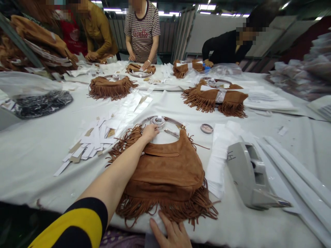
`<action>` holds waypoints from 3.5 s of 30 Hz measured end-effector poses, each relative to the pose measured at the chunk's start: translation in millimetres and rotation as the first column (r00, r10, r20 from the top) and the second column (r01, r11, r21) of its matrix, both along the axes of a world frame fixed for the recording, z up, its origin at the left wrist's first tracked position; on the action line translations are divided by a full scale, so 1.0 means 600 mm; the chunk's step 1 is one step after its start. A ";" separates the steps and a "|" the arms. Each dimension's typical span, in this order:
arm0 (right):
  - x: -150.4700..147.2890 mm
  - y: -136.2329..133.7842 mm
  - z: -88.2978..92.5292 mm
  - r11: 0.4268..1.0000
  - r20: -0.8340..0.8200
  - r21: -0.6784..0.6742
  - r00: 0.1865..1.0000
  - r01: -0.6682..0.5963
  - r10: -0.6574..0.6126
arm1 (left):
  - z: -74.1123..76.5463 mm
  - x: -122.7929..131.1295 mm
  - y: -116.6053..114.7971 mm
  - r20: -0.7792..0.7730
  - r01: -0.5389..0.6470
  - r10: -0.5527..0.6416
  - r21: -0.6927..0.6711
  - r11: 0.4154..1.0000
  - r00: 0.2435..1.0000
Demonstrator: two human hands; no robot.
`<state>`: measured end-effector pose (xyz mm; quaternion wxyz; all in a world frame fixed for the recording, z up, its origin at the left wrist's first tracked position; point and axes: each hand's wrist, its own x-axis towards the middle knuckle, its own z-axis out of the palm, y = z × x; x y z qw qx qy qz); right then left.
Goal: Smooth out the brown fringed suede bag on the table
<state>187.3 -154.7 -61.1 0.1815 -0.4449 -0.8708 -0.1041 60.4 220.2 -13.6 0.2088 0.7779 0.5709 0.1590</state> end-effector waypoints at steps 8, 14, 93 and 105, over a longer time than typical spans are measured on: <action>-0.002 -0.001 0.009 0.999 0.042 0.023 0.998 -0.048 0.047 | 0.075 -0.034 -0.083 0.084 0.073 -0.077 0.054 0.996 0.994; 0.006 -0.008 0.056 0.998 -0.131 0.050 0.990 -0.049 0.055 | 0.133 -0.110 -0.283 0.229 0.361 -0.356 0.018 0.932 0.906; 0.022 0.164 0.127 0.947 -0.095 -0.289 0.980 0.142 -0.176 | 0.024 -0.220 -0.335 -0.178 0.652 -0.639 0.020 0.758 0.748; 0.026 0.208 0.100 0.963 -0.065 -0.233 0.986 0.133 -0.152 | 0.067 -0.163 -0.344 -0.238 0.544 -0.511 0.095 0.834 0.826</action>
